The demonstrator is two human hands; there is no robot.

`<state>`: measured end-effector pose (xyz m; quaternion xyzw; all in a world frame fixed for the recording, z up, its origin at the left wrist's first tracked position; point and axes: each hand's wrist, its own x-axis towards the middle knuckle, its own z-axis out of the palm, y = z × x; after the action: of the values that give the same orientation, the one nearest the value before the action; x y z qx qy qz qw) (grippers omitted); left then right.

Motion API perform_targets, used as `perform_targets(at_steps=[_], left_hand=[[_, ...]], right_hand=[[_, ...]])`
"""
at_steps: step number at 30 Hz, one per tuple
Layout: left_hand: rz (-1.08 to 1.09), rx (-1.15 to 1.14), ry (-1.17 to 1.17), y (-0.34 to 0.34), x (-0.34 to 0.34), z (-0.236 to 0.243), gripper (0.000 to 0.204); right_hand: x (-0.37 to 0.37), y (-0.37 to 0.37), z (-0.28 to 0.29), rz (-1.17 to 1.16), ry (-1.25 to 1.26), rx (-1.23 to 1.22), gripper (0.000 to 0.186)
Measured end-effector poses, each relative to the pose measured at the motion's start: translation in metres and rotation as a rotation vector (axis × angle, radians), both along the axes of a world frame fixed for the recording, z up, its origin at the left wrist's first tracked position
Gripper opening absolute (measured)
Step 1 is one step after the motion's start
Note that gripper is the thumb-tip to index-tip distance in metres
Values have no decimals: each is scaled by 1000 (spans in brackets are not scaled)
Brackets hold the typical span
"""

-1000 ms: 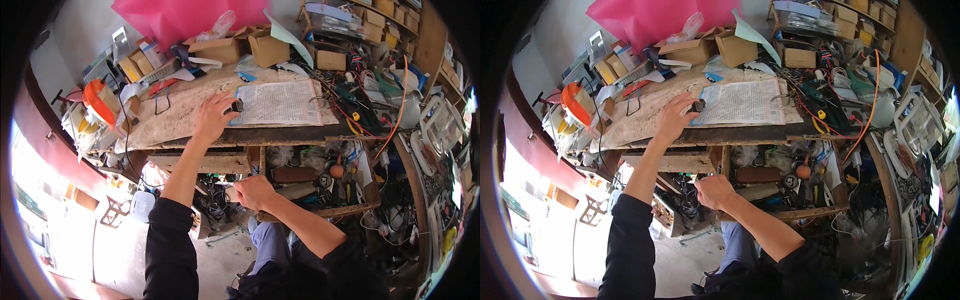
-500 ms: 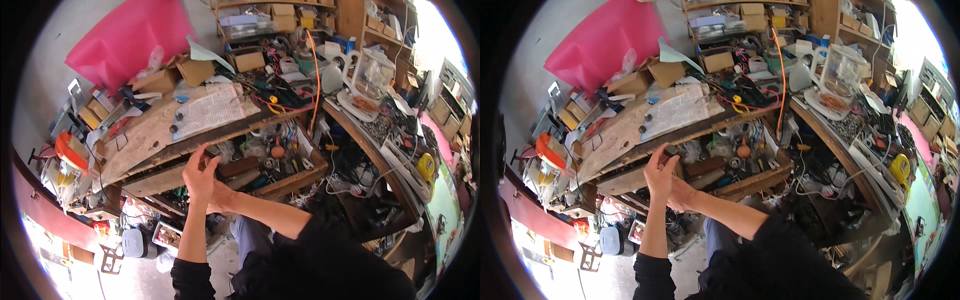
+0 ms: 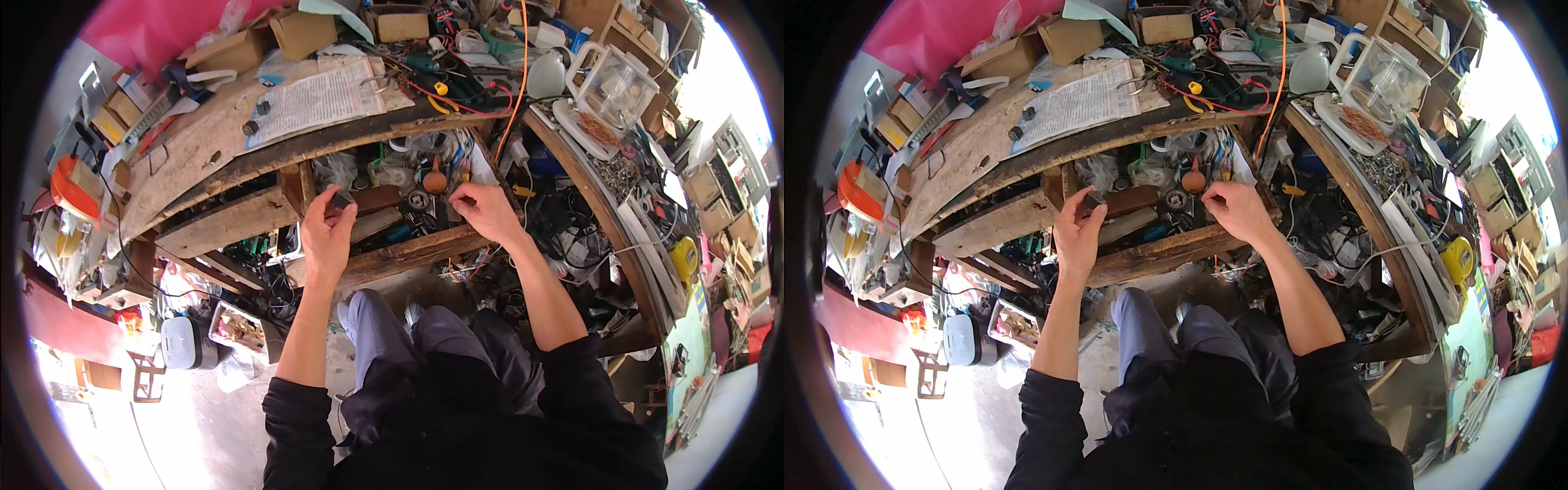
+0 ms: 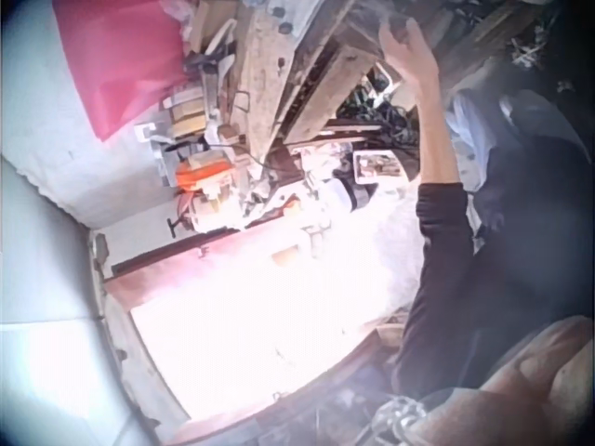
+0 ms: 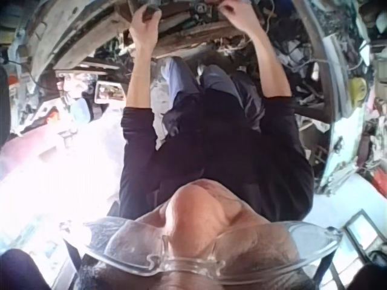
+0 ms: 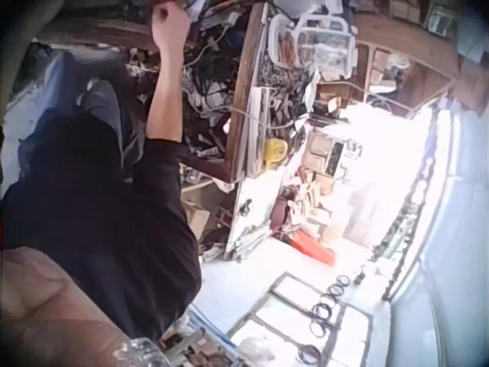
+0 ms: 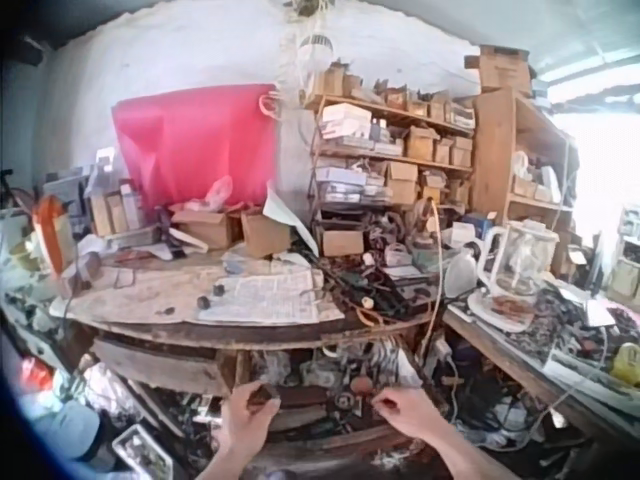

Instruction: The person sits at a cluttered workbench and handles small electronic components. They pick up a black rectangular device, open it, and manipulate internal parts with their fingers. They then handle a small white component and a black cable, appearing to assemble or repair the items.

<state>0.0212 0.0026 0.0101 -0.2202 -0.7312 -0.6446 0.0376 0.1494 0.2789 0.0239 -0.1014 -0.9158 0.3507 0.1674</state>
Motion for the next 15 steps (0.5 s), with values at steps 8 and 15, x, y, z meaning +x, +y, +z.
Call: perform_targets(at_steps=[8, 15], left_hand=[[216, -36, -16, 0, 6, 4, 36], [271, -150, 141, -3, 11, -1, 39]], right_hand=[[-57, 8, 9, 396, -248, 161, 19], [-115, -11, -1, 419, -246, 12, 15]])
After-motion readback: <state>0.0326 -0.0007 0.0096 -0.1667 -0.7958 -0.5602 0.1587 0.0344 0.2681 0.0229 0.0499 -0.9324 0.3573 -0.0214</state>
